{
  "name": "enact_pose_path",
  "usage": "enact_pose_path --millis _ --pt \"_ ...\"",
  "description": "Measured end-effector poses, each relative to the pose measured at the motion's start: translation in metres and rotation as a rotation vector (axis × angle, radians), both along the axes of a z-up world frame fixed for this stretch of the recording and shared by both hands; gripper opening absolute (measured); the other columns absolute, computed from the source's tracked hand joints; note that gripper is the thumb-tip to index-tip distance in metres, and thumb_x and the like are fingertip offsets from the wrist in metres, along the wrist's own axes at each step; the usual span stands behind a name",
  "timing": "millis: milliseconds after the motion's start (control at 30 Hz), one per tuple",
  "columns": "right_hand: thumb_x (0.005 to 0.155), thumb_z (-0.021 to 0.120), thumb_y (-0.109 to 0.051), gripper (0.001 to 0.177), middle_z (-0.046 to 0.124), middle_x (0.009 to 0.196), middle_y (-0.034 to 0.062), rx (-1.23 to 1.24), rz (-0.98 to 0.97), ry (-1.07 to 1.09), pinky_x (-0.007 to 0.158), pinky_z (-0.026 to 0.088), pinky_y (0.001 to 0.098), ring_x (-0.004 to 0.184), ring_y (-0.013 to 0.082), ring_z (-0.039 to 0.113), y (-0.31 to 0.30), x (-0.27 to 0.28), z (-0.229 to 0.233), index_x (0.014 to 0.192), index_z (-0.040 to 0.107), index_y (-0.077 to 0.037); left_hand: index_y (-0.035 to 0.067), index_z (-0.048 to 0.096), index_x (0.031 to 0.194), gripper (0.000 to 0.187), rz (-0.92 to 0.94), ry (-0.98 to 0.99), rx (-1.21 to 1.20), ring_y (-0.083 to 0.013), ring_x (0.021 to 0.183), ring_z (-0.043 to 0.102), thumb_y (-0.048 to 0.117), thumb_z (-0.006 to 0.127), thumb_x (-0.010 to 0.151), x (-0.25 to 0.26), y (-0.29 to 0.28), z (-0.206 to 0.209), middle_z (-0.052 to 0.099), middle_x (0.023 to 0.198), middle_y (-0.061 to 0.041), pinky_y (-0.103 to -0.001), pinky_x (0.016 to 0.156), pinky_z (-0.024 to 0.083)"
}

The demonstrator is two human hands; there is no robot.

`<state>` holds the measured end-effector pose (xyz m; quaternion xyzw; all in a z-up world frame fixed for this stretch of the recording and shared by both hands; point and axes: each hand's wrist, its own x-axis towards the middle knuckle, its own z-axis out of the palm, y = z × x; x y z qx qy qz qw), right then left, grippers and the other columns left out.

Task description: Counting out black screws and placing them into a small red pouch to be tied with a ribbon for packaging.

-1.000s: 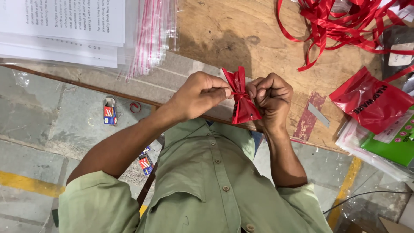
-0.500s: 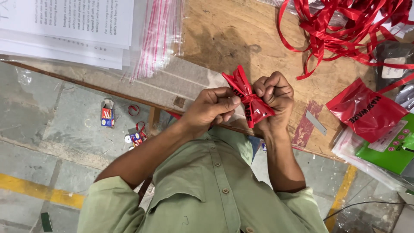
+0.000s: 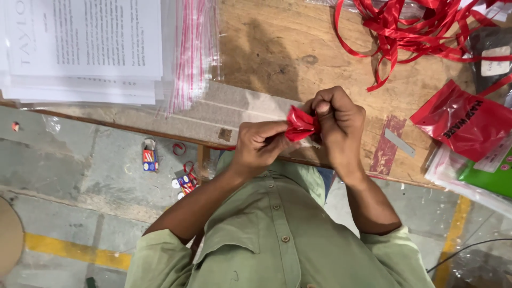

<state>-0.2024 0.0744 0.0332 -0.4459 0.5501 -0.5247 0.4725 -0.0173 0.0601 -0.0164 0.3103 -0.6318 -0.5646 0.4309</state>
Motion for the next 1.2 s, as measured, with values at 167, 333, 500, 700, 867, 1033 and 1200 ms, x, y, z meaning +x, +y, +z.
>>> enact_pose_path --millis 167,333,500,700,867,1033,1200 --pt "0.113 0.051 -0.005 0.017 0.065 0.076 0.0054 -0.165 -0.071 0.199 0.06 0.044 0.0224 0.065 0.0057 0.052 0.007 0.002 -0.014 0.099 0.057 0.0 0.001 0.074 0.118 0.021 -0.244 0.113 0.088 -0.0098 0.093 0.075 -0.003 0.069 0.098 0.013 -0.014 0.008 0.079 0.101 -0.008 -0.026 0.085 0.06" --pt "0.112 0.052 0.0 0.013 0.066 0.079 0.0061 -0.338 -0.028 0.112 0.061 0.051 0.0268 0.065 0.0115 0.063 0.003 -0.004 -0.02 0.1 0.058 -0.001 0.003 0.075 0.109 0.021 -0.39 0.056 0.242 -0.013 0.086 0.073 -0.004 0.075 0.09 0.011 -0.037 0.0 0.078 0.094 -0.005 -0.024 0.08 0.058" --pt "0.069 0.066 0.001 0.024 0.062 0.078 0.0134 -0.624 0.418 0.832 0.056 0.049 0.0425 0.062 0.0322 0.062 -0.002 0.001 -0.006 0.091 0.057 -0.001 0.001 0.078 0.093 0.01 -0.561 -0.677 -0.344 -0.0204 0.069 0.067 0.001 0.078 0.083 0.011 -0.09 -0.013 0.07 0.082 -0.009 -0.033 0.066 0.056" --pt "0.08 0.067 -0.005 0.019 0.061 0.1 0.0255 -0.407 0.387 1.214 0.057 0.05 0.0467 0.064 0.0356 0.063 -0.012 0.001 -0.044 0.094 0.055 -0.001 0.006 0.078 0.084 0.012 -0.483 -0.759 -0.821 -0.0254 0.084 0.069 0.001 0.077 0.074 -0.025 -0.121 0.005 0.071 0.086 -0.009 -0.042 0.087 0.058" --pt "0.094 0.064 -0.013 0.026 0.059 0.094 0.026 -0.258 0.024 1.175 0.058 0.049 0.0507 0.07 0.041 0.065 -0.026 0.007 -0.062 0.113 0.053 0.003 0.002 0.074 0.09 0.018 -0.088 -0.948 -0.815 -0.0321 0.089 0.072 0.008 0.076 0.073 -0.048 -0.085 0.011 0.071 0.097 -0.015 -0.046 0.071 0.059" --pt "0.099 0.063 -0.018 0.027 0.062 0.098 0.0288 -0.043 -0.057 1.092 0.062 0.049 0.0567 0.075 0.0473 0.065 -0.035 0.002 -0.082 0.113 0.047 0.0 -0.001 0.07 0.099 0.024 0.05 -0.909 -0.526 -0.0374 0.083 0.072 0.008 0.071 0.077 -0.052 -0.054 -0.011 0.07 0.099 -0.021 -0.046 0.068 0.059" --pt "0.092 0.066 -0.018 0.035 0.069 0.091 0.0262 -0.051 -0.113 0.993 0.063 0.047 0.0581 0.072 0.0497 0.065 -0.04 0.007 -0.076 0.109 0.043 0.002 0.003 0.07 0.104 0.012 0.253 -0.461 -0.066 -0.0351 0.072 0.071 0.013 0.064 0.101 -0.048 -0.036 -0.04 0.071 0.081 -0.021 -0.046 0.064 0.053"
